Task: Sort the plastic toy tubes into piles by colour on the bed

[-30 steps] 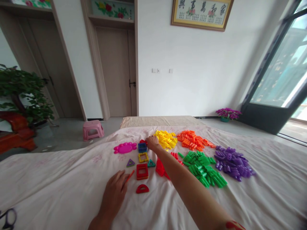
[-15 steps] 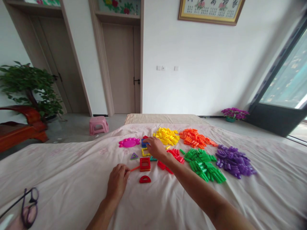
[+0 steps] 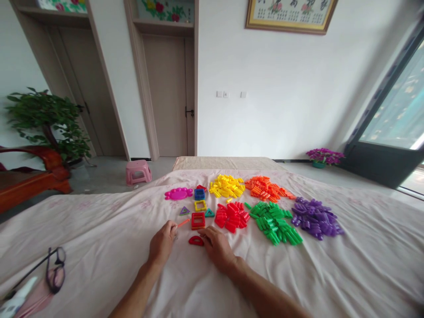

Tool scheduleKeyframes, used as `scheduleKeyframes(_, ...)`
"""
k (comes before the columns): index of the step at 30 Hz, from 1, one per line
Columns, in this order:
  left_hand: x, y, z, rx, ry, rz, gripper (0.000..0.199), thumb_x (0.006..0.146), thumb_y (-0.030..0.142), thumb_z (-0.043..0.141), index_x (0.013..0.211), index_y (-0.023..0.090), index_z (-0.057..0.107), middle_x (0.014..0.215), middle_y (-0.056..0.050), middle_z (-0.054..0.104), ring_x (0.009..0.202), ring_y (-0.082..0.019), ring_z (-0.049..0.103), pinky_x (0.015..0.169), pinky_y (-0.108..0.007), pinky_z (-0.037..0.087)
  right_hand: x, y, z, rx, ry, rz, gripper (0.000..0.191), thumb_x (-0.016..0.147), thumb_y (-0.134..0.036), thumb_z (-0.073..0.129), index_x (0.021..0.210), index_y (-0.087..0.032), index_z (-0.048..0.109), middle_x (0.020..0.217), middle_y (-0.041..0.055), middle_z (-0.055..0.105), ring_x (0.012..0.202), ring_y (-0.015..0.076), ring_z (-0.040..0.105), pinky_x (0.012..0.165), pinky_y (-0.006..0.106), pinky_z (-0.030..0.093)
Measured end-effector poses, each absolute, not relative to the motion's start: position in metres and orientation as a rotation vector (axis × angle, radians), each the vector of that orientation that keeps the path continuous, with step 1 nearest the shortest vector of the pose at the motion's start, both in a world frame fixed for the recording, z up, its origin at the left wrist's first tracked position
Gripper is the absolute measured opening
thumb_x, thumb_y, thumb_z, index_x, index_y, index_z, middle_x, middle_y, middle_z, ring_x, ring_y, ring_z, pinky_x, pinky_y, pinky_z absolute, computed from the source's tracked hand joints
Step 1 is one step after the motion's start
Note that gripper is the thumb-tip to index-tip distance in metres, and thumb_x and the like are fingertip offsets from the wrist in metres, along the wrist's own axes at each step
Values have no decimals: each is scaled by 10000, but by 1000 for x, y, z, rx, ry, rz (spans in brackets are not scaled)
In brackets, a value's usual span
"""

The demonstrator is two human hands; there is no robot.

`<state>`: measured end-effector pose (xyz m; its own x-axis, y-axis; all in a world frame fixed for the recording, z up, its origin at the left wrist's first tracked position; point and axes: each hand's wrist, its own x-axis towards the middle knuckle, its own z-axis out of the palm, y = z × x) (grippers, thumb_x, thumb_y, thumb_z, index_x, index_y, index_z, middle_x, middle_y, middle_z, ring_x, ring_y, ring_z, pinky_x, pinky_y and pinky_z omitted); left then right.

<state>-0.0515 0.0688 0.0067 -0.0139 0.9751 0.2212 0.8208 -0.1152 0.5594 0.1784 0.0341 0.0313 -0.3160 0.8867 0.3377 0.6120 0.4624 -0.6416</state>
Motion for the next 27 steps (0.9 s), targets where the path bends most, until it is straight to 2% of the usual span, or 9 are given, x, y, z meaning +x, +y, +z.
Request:
scheduleKeyframes(5,-53,68,6,1942,1818,902,195,958,337,400,972,251,574,885,-4,735,803,-140,683,687,-225,424,177,32,35,-1145,-2164,467,265,948,-182,494,1043,-274,724,1003,22,698,948,177,622,865,284,460)
scheduleKeyframes(14,-55,71,0,1929,1796,948,216,890,387,488,937,245,643,900,-8,750,813,-156,696,710,-228,463,181,35,28,-1180,-2088,552,288,905,-126,492,1007,-245,732,993,34,700,931,166,631,834,258,473)
scheduleKeyframes(18,-56,95,2,1954,1788,923,316,867,443,513,1035,217,655,1072,-60,737,1010,-202,679,868,-288,494,180,37,30,-1193,-2046,609,305,894,-112,492,980,-263,741,990,19,706,937,167,639,848,259,478)
scheduleKeyframes(22,-55,145,13,2204,1844,903,437,912,442,435,1185,155,618,1250,-124,669,1202,-232,586,1048,-350,409,180,41,28,-1242,-1974,656,269,868,-114,543,982,-255,742,1010,19,712,954,180,648,859,264,482)
scheduleKeyframes(27,-51,210,23,2382,2033,566,621,876,498,480,1391,150,486,1466,-178,490,1381,-334,400,1106,-462,321,182,46,19,-1258,-1950,659,244,862,-145,574,983,-261,753,1003,18,711,947,175,657,853,249,480)
